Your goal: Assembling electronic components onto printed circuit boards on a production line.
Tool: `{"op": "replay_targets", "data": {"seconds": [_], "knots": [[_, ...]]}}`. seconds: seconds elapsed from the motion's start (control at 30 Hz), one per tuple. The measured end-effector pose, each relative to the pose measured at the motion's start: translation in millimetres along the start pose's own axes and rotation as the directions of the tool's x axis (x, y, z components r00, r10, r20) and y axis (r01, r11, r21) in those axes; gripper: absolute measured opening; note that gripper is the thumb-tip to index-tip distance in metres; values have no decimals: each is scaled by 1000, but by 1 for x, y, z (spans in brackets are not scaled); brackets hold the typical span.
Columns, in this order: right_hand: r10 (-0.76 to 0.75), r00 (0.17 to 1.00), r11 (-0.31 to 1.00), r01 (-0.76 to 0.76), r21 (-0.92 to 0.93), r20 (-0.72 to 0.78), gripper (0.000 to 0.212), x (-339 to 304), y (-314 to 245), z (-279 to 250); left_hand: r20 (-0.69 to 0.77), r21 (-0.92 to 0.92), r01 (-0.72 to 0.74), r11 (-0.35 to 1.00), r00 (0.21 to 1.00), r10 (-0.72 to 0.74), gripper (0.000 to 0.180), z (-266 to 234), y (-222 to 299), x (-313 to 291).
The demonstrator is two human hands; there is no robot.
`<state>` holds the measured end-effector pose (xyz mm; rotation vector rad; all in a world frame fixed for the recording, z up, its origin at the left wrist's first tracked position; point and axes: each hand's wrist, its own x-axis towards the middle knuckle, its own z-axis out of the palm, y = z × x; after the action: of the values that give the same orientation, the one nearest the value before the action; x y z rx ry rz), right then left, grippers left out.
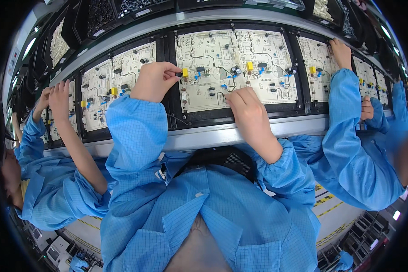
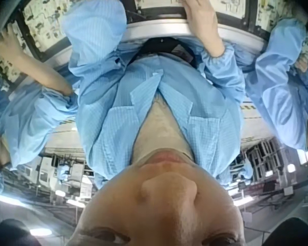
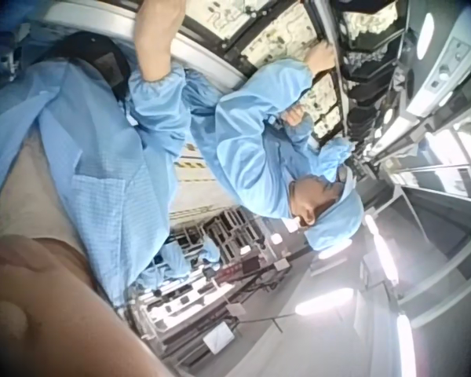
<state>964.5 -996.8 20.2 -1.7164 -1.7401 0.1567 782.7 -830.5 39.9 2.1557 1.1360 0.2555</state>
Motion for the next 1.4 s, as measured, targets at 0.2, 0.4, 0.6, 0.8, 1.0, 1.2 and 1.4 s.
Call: {"op": "replay_targets", "data": {"seconds": [0.2,0.4,0.6,0.8,1.0,1.2,1.4], "knots": [[-61,998,998,61,0,-29,15,-3,3,0,-166,195,-86,977,979,120,18,18,1,-7],[-97,995,995,97,-2,-31,17,-5,6,1,-282,300,-31,953,952,120,14,31,9,-18],[-115,993,993,115,28,-2,20,-5,8,-2,-271,379,-18,925,954,130,17,35,16,-23],[-93,996,992,93,90,-4,29,-10,6,-9,-303,359,-16,933,944,133,15,40,13,-23],[-57,998,992,60,111,-26,31,-8,10,-21,-307,287,-9,958,946,100,14,39,14,-21],[-248,944,967,229,-109,-218,32,70,25,-58,-250,103,59,993,968,-32,13,28,15,-16],[-396,885,910,344,-229,-243,21,220,50,-41,-272,153,127,980,959,-82,14,26,18,-20]]}}
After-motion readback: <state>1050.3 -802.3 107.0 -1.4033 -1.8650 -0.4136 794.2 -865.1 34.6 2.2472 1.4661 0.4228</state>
